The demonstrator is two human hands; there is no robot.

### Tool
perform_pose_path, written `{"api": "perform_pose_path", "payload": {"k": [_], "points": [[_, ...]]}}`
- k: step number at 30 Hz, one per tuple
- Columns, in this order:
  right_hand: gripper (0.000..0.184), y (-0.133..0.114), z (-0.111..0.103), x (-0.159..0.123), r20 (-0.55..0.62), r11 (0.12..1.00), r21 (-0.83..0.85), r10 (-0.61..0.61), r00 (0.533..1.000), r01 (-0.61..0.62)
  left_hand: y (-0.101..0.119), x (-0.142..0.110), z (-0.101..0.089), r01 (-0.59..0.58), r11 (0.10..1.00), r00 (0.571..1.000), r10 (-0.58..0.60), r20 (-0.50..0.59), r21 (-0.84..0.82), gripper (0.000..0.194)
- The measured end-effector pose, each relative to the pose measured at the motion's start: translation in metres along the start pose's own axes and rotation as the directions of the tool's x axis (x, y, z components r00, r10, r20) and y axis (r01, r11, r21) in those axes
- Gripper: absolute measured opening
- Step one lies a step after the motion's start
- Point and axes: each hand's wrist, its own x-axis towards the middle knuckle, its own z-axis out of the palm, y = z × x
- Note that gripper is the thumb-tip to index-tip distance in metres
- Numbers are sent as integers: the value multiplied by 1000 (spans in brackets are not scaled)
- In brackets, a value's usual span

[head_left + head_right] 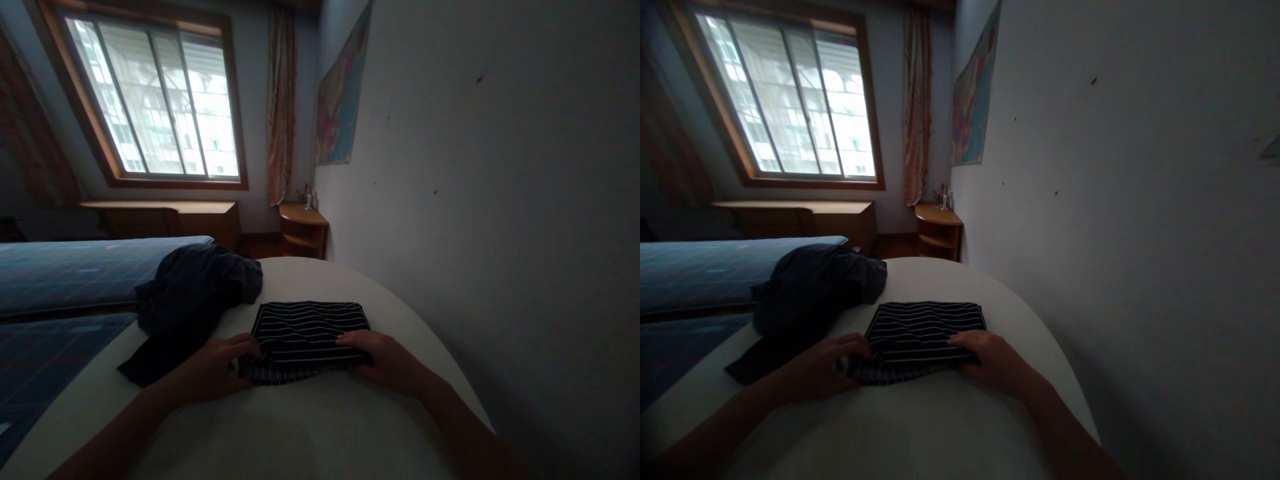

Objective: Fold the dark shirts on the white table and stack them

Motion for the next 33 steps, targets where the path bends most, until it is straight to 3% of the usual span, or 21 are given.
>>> {"api": "perform_pose_path", "payload": {"k": [6, 11, 13, 16, 20, 24, 27, 30, 33], "points": [[46, 5, 6, 4, -86, 998, -19, 64, 994, -66, 4, 3, -4, 86, 990, 995, -90, -30, -110, 30], [39, 13, 8, 8, -206, 994, -110, -15, 978, -8, 1, 6, -5, -86, 995, 969, 95, -227, 49, 32], [40, 14, 7, 10, -222, 988, -152, -71, 972, 38, -1, 6, -4, -143, 978, 952, 178, -249, 151, 36], [42, 10, 6, 11, -204, 980, -181, -116, 972, 80, 0, 6, -1, -190, 952, 953, 238, -188, 241, 37], [48, -2, 2, 7, -67, 987, -109, -126, 990, 119, 8, 5, -2, -161, 953, 981, 184, -66, 258, 26], [66, -13, -1, 2, 6, 985, -89, -145, 989, 145, 14, 3, -3, -124, 956, 990, 138, -35, 265, 11], [69, -16, 3, 4, 22, 978, -138, -152, 988, 154, 14, 5, 2, -104, 949, 978, 152, -144, 296, 5], [63, -16, 9, 9, 25, 971, -180, -155, 988, 157, 14, 13, 14, -115, 934, 928, 223, -299, 339, 20], [49, -14, 15, 12, 2, 966, -200, -168, 986, 165, 17, 20, 23, -146, 916, 914, 269, -304, 373, 26]]}}
